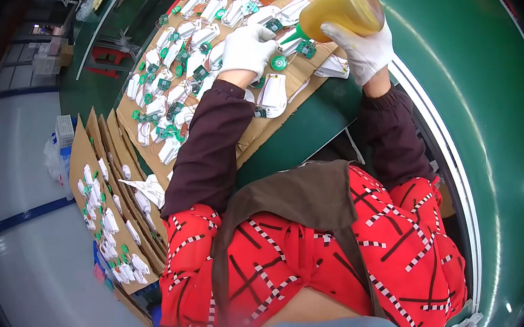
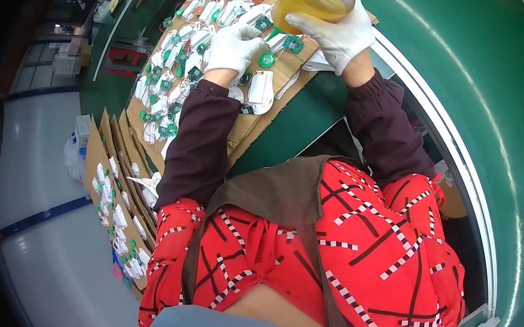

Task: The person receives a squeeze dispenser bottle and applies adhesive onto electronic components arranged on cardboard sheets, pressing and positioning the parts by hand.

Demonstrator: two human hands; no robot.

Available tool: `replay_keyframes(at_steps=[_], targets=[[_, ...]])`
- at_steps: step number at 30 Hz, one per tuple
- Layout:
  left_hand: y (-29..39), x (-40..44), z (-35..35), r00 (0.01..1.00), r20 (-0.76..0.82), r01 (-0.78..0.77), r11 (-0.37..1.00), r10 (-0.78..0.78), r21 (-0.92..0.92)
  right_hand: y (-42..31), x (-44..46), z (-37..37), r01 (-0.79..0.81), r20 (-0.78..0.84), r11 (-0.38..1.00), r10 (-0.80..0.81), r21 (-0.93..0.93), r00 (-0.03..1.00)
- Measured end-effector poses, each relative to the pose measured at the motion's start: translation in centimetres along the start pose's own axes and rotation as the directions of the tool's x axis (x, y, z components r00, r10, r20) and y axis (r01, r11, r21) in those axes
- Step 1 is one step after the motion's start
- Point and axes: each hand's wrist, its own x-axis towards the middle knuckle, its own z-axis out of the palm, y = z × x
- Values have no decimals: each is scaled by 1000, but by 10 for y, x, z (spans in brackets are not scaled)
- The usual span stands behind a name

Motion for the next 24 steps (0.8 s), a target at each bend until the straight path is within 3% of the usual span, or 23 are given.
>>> replay_keyframes(at_steps=[2, 6, 8, 11, 18, 21, 24], targets=[[-1, 0, 0, 1000, 2, 1, 1000, -1, 2, -2, 1, 9, 174, -2, 984, -174, 29, 985], [-2, 1, 0, 1000, 15, 6, 1000, -6, 7, 0, 5, 10, 86, -30, 996, -87, -31, 996], [-1, 1, 0, 1000, 17, 6, 1000, -6, 9, 11, 5, 16, 99, -55, 979, -90, 180, 994], [-4, 2, 0, 999, 24, 22, 1000, -21, -8, 10, 6, 19, 59, -34, 972, -52, 229, 998], [-4, 1, 1, 999, 21, 32, 999, -31, -30, 3, 7, 19, 59, 15, 992, -61, 113, 998], [-1, 0, -2, 998, 45, 52, 998, -50, -40, 2, 8, 21, -31, -3, 990, 31, 139, 1000], [-6, 1, 1, 999, 39, 31, 999, -30, -44, -1, 5, 23, 91, 35, 991, -95, 95, 995]])
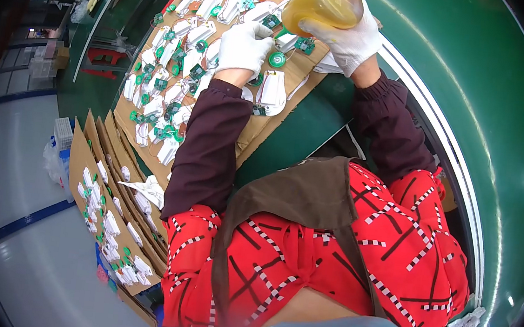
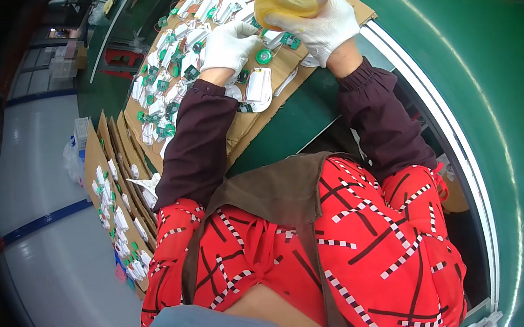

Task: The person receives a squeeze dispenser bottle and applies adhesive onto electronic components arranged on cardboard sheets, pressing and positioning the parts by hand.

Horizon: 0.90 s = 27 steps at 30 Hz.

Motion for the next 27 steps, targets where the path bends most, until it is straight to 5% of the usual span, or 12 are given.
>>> replay_keyframes(at_steps=[3, 9, 11, 14, 18, 21, 23, 27], targets=[[-2, 0, 1, 1000, -7, 1, 1000, -1, 19, 5, -3, -2, 17, -6, 995, -17, -96, 1000], [-3, 1, 4, 1000, -23, -17, 1000, 17, 1, 1, -9, -11, -122, 123, 982, 105, 145, 987], [-2, 1, 3, 999, -26, -20, 1000, 20, 13, 10, -10, -28, 163, 178, 843, -82, -512, 981], [-1, 0, 3, 999, -29, -26, 999, 27, 22, 10, -15, -26, -9, 79, 957, 33, -290, 996], [-3, 1, 4, 1000, -20, -24, 1000, 24, 2, 3, -17, -25, -52, 48, 922, 76, -384, 996], [-2, 1, 2, 1000, -5, 0, 999, 0, 35, -8, -16, -20, -80, 36, 961, 93, -265, 995], [2, 0, -1, 1000, 18, 8, 1000, -9, 26, -24, -12, -13, -224, 176, 974, 216, 25, 960], [4, -1, -2, 999, 8, -43, 994, 42, 102, 8, -15, -28, -92, 24, 985, 97, -149, 995]])
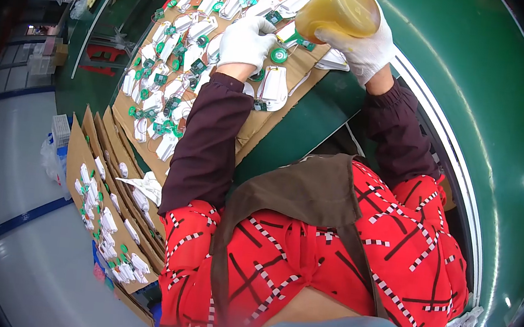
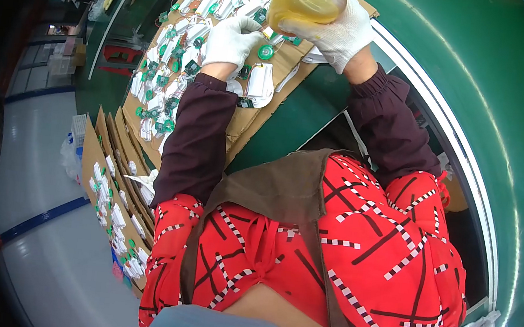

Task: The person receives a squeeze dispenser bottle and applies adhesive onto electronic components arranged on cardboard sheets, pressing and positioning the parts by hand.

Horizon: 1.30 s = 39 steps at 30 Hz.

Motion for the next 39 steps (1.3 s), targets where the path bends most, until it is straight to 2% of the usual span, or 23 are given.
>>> replay_keyframes(at_steps=[4, 6, 9, 11, 13, 15, 19, 21, 24, 26, 27, 28, 29, 31, 39], targets=[[5, -4, -4, 999, -34, -27, 998, 29, 49, 3, -1, 1, -7, 0, 1000, 7, 30, 1000], [5, -5, -4, 986, -91, -125, 981, 140, 147, 1, -2, 2, -27, -2, 999, 27, 25, 1000], [8, -4, -9, 996, -26, -82, 988, 86, 130, -3, -4, 1, -80, -20, 997, 80, 13, 997], [11, -6, -15, 994, -23, -101, 986, 105, 134, 0, -4, -4, -36, -87, 993, 47, 115, 995], [7, -6, -16, 992, -22, -118, 983, 122, 138, -3, -5, -13, 0, -85, 995, 9, 102, 996], [-7, -1, -16, 976, -82, -185, 964, 204, 192, -18, -8, -21, 18, -133, 996, -7, 83, 991], [-29, 15, -47, 976, -87, -181, 963, 201, 201, -4, -11, -57, 62, -172, 997, -53, 50, 984], [-36, 28, -62, 990, -47, -118, 974, 129, 194, -2, -11, -65, 89, -171, 988, -67, 129, 983], [-33, 45, -62, 981, -30, -172, 933, 191, 317, -7, -15, -66, 53, -167, 934, 8, 353, 986], [-40, 63, -48, 979, 75, -205, 931, 191, 303, -4, -16, -66, 51, -172, 915, 21, 401, 985], [-33, 66, -41, 967, 110, -254, 831, 230, 494, -3, -16, -65, 56, -214, 919, 32, 390, 976], [-29, 72, -31, 974, 80, -221, 835, 210, 503, 1, -15, -67, 63, -220, 920, 25, 387, 975], [-31, 75, -17, 970, 29, -204, 745, 240, 635, 2, -17, -73, 17, -176, 927, 53, 375, 983], [-33, 81, 3, 983, -10, -153, 838, 185, 524, 4, -17, -78, -5, -160, 927, 70, 375, 985], [-27, 80, 1, 994, -81, -39, 918, 77, 394, 3, -16, -67, -12, -129, 929, 64, 371, 990]])
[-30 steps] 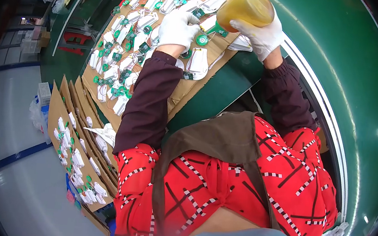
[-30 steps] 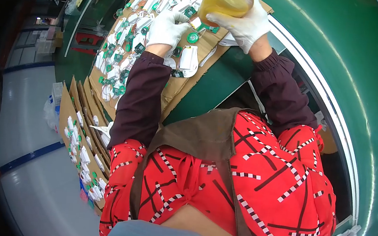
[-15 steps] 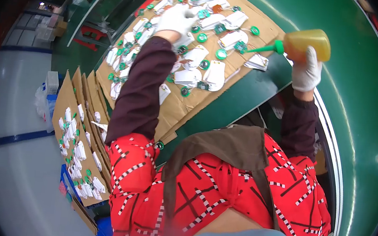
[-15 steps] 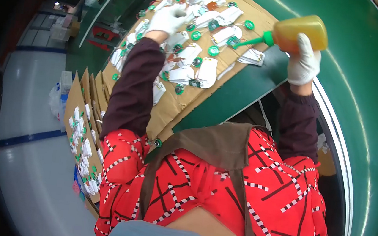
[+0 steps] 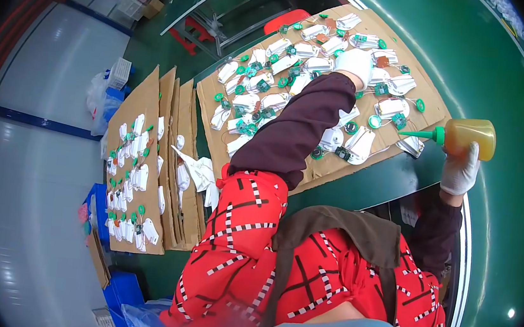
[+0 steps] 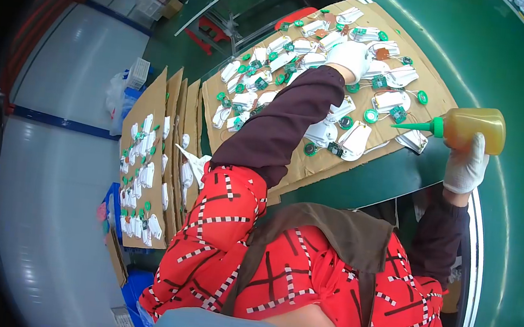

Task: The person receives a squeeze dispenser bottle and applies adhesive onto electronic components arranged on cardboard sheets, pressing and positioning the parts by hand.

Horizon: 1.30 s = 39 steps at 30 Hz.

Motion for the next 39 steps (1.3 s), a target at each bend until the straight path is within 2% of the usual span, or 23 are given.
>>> replay_keyframes(at_steps=[2, 4, 6, 8, 9, 10, 11, 12, 13, 14, 16, 19, 20, 21, 23, 24, 26, 30, 31, 32, 34, 38, 39], targets=[[-4, 4, 1, 1000, 14, 12, 1000, -12, -28, 2, -1, 7, -15, -5, 1000, 15, 0, 1000], [-5, 5, 1, 999, 16, -34, 995, 32, 91, 0, -3, 13, -28, -28, 999, 28, -16, 999], [-5, 3, -2, 996, 41, -86, 993, 83, 79, -4, -4, 20, 6, -15, 1000, -5, 31, 1000], [-6, 3, -9, 997, 77, -24, 1000, 23, 18, -3, 1, 21, 35, 17, 999, -35, 8, 999], [-5, -1, -22, 983, 182, -20, 1000, 20, -4, -4, 5, 26, 63, 18, 998, -63, -6, 998], [-13, 7, -5, 994, 107, 1, 1000, -3, 14, -6, 8, 32, 91, 19, 996, -90, -23, 996], [-9, -2, -31, 976, 219, 8, 997, 8, -70, -7, 11, 40, 118, 52, 993, -116, -30, 992], [-27, 6, -4, 992, 123, 53, 959, -19, -278, -7, 14, 47, 143, 85, 989, -140, -34, 986], [-24, 1, -13, 994, 106, 65, 952, -34, -300, -6, 20, 51, 178, 128, 974, -160, -143, 979], [-37, 9, 3, 985, 167, 115, 874, -39, -472, -3, 26, 56, 211, 175, 947, -171, -242, 969], [-52, 13, 20, 965, 229, 237, 788, -125, -569, -1, 36, 82, 146, 178, 954, -101, -261, 979], [-32, 1, -2, 960, 239, 263, 747, -143, -610, 25, 55, 102, 167, 196, 948, -116, -270, 974], [-32, 1, -2, 959, 246, 267, 745, -142, -611, 33, 60, 108, 178, 197, 940, -124, -291, 973], [-32, 0, -2, 980, 164, 177, 849, -108, -498, 40, 61, 120, 157, 119, 957, -131, -246, 984], [-25, -9, -12, 1000, -16, -15, 986, 13, -169, 47, 67, 127, 139, 146, 931, -94, -336, 985], [-24, -12, -13, 1000, -11, -12, 986, 11, -169, 51, 70, 131, 136, 153, 920, -85, -367, 985], [-22, -18, -14, 987, -121, -124, 986, 111, -111, 54, 74, 136, 122, 159, 913, -64, -390, 985], [-33, -15, -12, 993, -106, -58, 990, 44, -131, 47, 74, 145, 99, 139, 854, -31, -512, 990], [-37, -13, -10, 995, -95, -49, 994, 40, -96, 60, 79, 141, 164, 167, 882, -99, -441, 981], [-42, -10, -5, 995, -92, -50, 994, 41, -96, 63, 79, 139, 161, 164, 883, -97, -442, 982], [-54, -3, 7, 999, 1, 50, 960, -52, -277, 67, 79, 133, 228, 293, 759, -51, -610, 955], [-68, 5, 23, 998, 24, 55, 944, -50, -327, 76, 83, 136, 285, 349, 756, -80, -590, 934], [-70, 5, 24, 998, 25, 56, 944, -51, -326, 64, 79, 144, 225, 282, 821, -81, -525, 956]])
